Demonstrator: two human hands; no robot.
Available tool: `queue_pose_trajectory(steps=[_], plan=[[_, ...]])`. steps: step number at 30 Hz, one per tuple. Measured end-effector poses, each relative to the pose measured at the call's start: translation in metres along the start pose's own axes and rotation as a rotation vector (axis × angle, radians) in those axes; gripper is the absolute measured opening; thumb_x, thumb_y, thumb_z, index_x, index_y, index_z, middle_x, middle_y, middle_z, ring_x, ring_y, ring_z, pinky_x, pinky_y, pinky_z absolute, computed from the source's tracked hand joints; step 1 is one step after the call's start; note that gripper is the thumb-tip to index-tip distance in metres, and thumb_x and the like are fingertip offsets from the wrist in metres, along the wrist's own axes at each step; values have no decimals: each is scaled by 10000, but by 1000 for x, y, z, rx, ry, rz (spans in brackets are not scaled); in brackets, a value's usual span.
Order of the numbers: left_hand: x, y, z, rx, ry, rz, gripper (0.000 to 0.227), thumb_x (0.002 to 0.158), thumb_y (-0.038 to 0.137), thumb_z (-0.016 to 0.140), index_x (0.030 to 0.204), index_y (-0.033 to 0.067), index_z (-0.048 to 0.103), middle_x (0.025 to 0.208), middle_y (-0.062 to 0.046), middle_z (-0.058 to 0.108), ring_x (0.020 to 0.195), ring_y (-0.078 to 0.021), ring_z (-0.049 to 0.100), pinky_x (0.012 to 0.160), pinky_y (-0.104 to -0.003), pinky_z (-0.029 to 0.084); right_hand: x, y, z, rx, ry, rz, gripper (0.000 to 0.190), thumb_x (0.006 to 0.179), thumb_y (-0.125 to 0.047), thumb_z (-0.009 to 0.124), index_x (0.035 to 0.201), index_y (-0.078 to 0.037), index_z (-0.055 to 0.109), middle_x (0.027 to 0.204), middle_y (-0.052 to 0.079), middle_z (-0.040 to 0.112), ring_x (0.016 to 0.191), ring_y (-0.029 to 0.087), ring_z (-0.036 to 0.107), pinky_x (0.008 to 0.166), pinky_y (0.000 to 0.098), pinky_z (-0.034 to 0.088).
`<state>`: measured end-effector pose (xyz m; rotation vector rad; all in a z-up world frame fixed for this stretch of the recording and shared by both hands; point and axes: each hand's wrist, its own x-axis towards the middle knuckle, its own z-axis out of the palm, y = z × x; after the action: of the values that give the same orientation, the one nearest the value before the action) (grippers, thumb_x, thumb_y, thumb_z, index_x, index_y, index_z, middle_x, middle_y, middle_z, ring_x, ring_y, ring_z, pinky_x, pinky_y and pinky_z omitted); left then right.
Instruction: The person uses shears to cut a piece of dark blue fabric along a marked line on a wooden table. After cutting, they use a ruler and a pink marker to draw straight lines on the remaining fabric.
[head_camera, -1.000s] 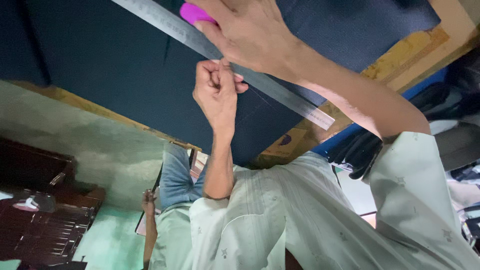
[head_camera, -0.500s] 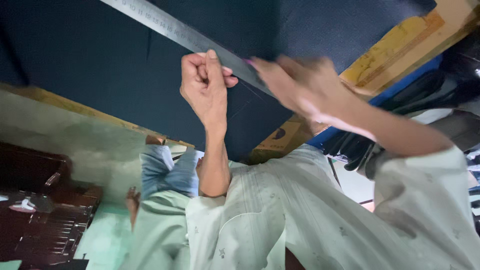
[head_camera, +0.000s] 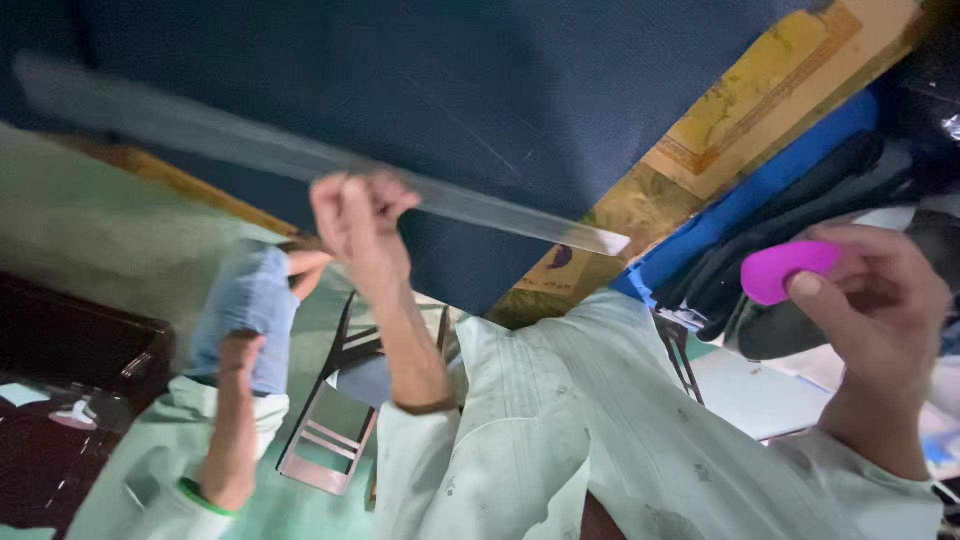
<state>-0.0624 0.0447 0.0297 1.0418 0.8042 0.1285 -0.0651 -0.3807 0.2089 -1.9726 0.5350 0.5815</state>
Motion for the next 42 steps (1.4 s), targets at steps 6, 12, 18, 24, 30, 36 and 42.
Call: queue_pose_trajectory(steps=[6, 12, 18, 24, 30, 36, 42], plan=[[-9, 29, -79, 41, 86, 49, 165, 1063, 217, 582, 1095, 60, 544, 865, -86, 649, 721, -154, 652, 631, -305, 596, 28, 65, 48, 616, -216, 156, 283, 1055, -34, 693, 1328, 11, 634, 1016, 53, 701, 939, 106, 680, 842, 244, 554], [43, 18, -102, 293, 57, 36, 216, 1078, 240, 626, 1019, 34, 594, 784, -40, 607, 653, -102, 628, 590, -272, 591, 36, 68, 95, 326, -309, 117, 420, 1000, -39, 671, 1416, -8, 629, 1108, 61, 709, 966, 132, 669, 868, 279, 542], [69, 21, -86, 313, 70, 9, 208, 1044, 221, 623, 960, 32, 607, 738, -62, 667, 579, -112, 661, 531, -265, 576, 53, 37, 116, 235, -366, 111, 290, 1012, -176, 677, 1240, 3, 667, 1096, 90, 726, 957, 160, 688, 836, 329, 578], [58, 28, -71, 859, 272, 126, 315, 1010, 281, 669, 826, 29, 632, 585, -38, 594, 494, -105, 583, 469, -279, 491, 95, -18, 149, -50, -471, 147, 353, 953, -248, 681, 1230, -31, 648, 1101, 65, 708, 916, 159, 690, 777, 318, 553], [-20, 4, -22, 389, 8, -86, 233, 1016, 297, 620, 974, 73, 667, 702, 8, 657, 613, -75, 647, 524, -240, 546, 147, -80, 207, -117, -751, -45, 323, 995, -252, 672, 1243, -44, 672, 1020, 6, 718, 886, 53, 649, 795, 221, 549], [-18, -40, 40, -20, -265, -35, 252, 1081, 283, 566, 1144, 39, 586, 969, -23, 653, 771, -79, 627, 643, -234, 548, 203, -110, 260, -234, -817, -257, 235, 982, -162, 724, 1176, -28, 733, 874, -60, 670, 763, -10, 555, 679, 175, 487], [21, -49, 58, -1, -54, -112, 264, 1093, 239, 549, 1091, -1, 659, 832, -35, 655, 677, -71, 614, 565, -236, 520, 246, -132, 284, -287, -960, -272, 220, 994, -166, 708, 1182, -62, 754, 865, -61, 686, 750, -11, 568, 640, 179, 492]])
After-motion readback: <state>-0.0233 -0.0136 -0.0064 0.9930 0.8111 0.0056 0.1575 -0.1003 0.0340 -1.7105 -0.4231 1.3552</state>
